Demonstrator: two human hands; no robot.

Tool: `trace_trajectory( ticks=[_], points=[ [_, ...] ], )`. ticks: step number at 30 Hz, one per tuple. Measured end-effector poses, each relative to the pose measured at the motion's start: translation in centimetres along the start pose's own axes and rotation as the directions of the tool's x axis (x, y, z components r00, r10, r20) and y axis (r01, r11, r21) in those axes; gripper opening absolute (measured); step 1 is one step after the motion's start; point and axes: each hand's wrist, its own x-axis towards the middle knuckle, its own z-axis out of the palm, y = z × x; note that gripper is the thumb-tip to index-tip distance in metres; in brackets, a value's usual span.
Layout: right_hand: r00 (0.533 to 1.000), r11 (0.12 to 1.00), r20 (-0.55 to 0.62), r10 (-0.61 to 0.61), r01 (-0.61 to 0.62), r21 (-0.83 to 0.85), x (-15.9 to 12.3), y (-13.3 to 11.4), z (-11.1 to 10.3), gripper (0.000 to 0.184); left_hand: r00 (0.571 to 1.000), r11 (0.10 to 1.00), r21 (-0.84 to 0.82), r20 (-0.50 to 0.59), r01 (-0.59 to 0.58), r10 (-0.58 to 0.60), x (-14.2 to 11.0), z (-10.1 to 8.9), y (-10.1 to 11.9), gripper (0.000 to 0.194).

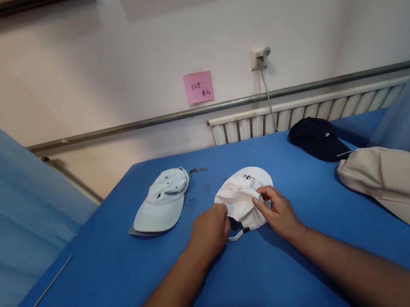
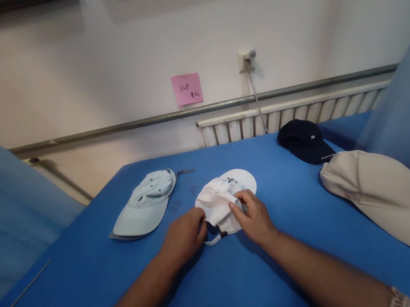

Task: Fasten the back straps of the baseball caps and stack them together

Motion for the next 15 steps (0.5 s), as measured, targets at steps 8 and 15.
trace_trajectory(
  ticks=[8, 15],
  points=[
    [0.998, 0.999, 0.048, -0.043, 0.042, 0.017, 0.2, 0.2, -0.2, 0.017, 0.935, 0.919, -0.393, -0.320, 0.017, -0.154, -1.0, 0.6, -0.2, 0.009],
    [0.986, 0.999, 0.163, -0.021, 0.026, -0.030, 0.2, 0.5, 0.1, 0.009, 0.976, 0.833, -0.543, -0.108, 0.102, -0.190, -1.8, 0.4, -1.6, 0.008]
  ],
)
